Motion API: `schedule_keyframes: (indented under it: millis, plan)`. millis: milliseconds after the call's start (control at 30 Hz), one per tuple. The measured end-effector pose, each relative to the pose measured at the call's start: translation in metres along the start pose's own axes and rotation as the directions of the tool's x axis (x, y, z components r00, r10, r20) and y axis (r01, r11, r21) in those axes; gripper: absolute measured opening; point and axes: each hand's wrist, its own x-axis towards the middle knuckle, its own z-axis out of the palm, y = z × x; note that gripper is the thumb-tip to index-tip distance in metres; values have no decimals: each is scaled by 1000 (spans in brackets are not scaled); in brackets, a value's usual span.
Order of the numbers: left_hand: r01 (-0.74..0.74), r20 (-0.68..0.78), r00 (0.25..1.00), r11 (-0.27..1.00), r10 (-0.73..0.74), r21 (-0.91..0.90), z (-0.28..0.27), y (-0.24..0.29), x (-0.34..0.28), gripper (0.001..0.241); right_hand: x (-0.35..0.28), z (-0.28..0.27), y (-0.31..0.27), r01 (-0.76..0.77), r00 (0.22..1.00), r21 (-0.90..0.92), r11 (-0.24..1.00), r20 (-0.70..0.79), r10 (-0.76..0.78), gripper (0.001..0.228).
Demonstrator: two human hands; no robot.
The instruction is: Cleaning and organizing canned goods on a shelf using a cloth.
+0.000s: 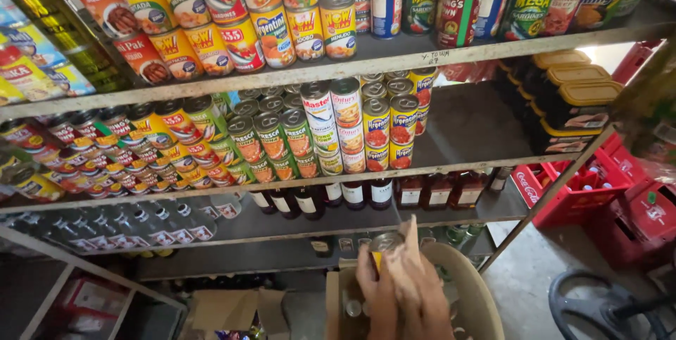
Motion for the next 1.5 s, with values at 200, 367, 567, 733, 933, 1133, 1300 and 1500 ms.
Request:
schedule_keyframes:
  millis: [200,367,567,733,933,1133,1300,1500]
  plan:
    - [307,-129,932,926,-339,-219,9,0,-11,51,7,13,24,-47,988,297,954,-129,89,43]
    - [275,-14,959,938,-284,-210,10,-1,-11,60,26,-4,30,-53,996,205,977,-53,66,46]
    - [461,111,885,820,-452,-339,32,83,-8,70,8,-19,48,182,981,-32,983,78,-179,60]
    - [568,369,821,691,-436,-447,39,93,-4,69,21,-31,53,463,885,-159,872,125,-448,73]
    - [525,353,851,673,-389,-521,48,92,-5,57,20,-23,44,236,967,-79,969,-77,-242,51]
    - [527,461,834,686,-304,-502,29,71,1,64,40,-34,-18,304,950,-137,943,113,-290,69]
    - [576,423,813,657,-400,-485,27,67,-2,60,43,-61,4,166,954,-75,983,263,-141,68]
    - [-265,585,799,955,140,133,8,62,-13,64,41,-27,-12,254,966,-87,963,81,-247,82]
